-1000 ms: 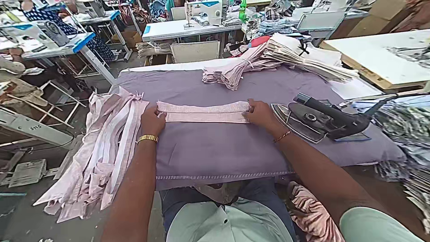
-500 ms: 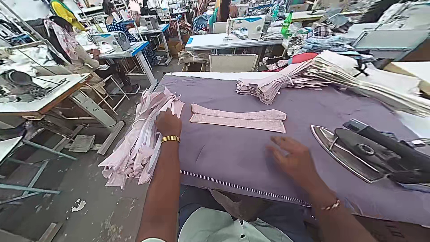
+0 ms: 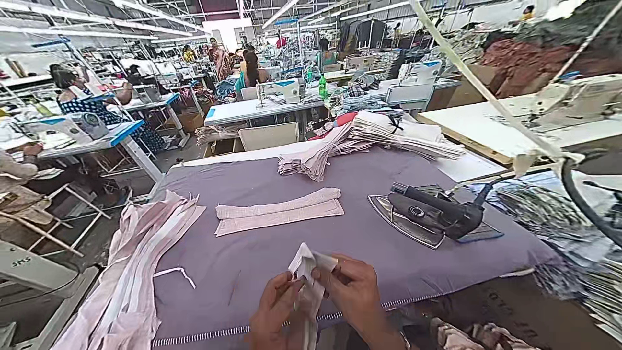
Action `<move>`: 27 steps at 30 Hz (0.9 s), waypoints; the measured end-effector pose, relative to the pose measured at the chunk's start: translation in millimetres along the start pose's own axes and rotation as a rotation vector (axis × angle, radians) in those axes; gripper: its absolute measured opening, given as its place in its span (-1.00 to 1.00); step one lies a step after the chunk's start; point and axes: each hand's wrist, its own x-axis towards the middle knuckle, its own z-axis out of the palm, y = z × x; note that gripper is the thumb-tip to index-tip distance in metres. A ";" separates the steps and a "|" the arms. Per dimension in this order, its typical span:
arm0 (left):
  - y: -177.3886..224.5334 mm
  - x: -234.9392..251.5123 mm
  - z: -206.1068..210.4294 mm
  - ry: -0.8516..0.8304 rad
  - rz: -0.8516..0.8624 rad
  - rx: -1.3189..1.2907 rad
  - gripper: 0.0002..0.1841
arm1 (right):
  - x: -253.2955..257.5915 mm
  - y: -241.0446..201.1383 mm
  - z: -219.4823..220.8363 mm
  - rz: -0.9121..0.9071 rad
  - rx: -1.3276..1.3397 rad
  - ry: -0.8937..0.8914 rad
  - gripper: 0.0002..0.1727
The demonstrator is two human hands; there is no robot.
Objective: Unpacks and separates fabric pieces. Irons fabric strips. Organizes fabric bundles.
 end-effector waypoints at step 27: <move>-64.4 52.2 -138.6 -0.445 -0.375 0.817 -0.83 | -20.2 2.3 -94.6 0.289 -0.324 0.091 -0.82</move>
